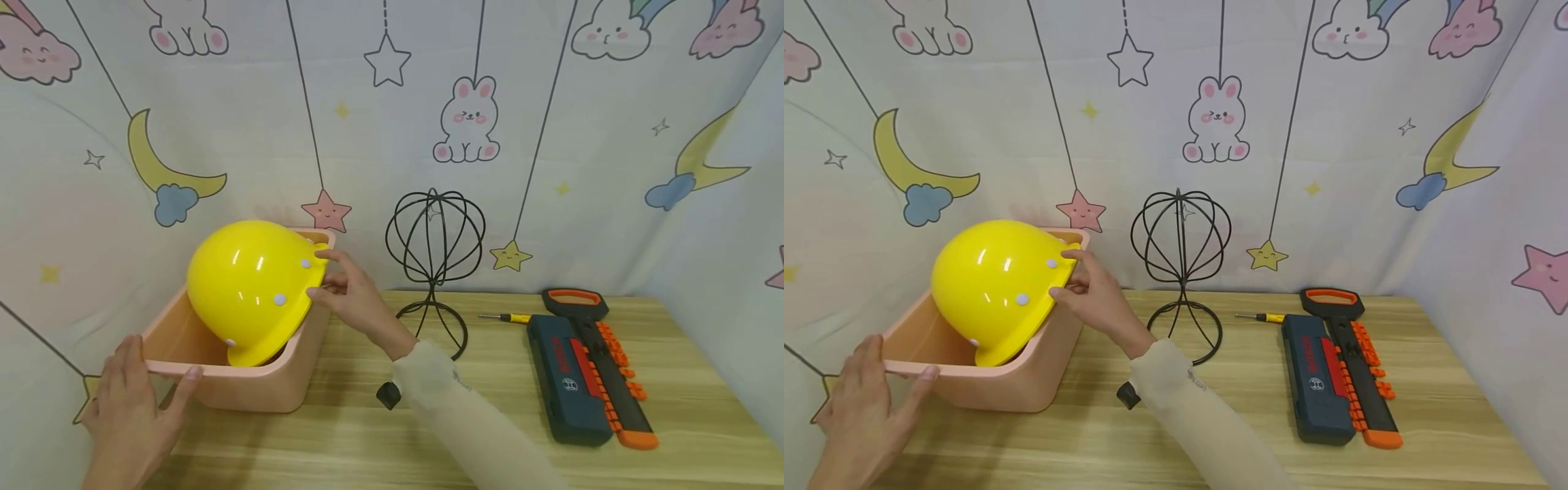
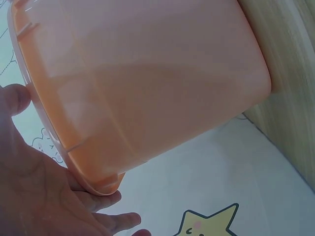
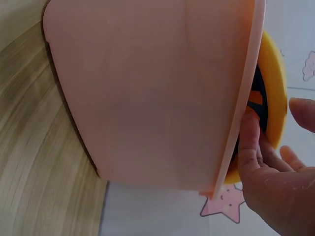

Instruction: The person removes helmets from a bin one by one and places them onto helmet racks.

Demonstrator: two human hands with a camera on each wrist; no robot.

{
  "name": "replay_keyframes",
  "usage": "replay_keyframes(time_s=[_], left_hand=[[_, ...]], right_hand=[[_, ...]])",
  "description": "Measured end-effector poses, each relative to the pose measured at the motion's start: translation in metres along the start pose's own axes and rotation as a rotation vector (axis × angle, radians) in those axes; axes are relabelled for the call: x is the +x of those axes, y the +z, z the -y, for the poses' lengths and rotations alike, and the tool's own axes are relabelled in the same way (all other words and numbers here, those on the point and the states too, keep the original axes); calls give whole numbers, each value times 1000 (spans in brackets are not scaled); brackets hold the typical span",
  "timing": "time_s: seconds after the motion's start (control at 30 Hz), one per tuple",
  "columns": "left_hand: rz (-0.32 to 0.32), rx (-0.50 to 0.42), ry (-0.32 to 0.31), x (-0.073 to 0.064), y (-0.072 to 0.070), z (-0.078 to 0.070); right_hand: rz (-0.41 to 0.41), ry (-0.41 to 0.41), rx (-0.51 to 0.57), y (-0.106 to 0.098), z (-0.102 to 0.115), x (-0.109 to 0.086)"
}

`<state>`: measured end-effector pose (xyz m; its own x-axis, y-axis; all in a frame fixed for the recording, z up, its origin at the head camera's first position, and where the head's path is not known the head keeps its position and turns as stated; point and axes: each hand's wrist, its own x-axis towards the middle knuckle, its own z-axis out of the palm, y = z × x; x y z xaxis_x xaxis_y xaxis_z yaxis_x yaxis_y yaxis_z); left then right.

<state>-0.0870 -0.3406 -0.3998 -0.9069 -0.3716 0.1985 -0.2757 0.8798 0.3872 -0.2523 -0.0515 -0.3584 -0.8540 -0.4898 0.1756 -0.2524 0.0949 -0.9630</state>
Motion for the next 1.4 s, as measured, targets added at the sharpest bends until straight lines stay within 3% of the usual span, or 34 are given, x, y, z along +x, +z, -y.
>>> replay_keyframes(time_s=[0.37,0.6,0.77,0.93,1.17,1.4], left_hand=[[19,9,-25,0,1,-2],[12,22,-45,2,2,-5],[2,17,-28,3,3,-5],[-28,0,9,3,3,-3],[-42,-33,35,0,1,1],[-41,-38,28,0,1,3]], right_hand=[[31,166,266,8,6,13],[-66,218,407,15,7,15],[-107,185,492,16,9,12],[-76,120,574,7,18,6],[-27,3,617,-10,42,-7],[-35,-70,664,-26,65,-26]])
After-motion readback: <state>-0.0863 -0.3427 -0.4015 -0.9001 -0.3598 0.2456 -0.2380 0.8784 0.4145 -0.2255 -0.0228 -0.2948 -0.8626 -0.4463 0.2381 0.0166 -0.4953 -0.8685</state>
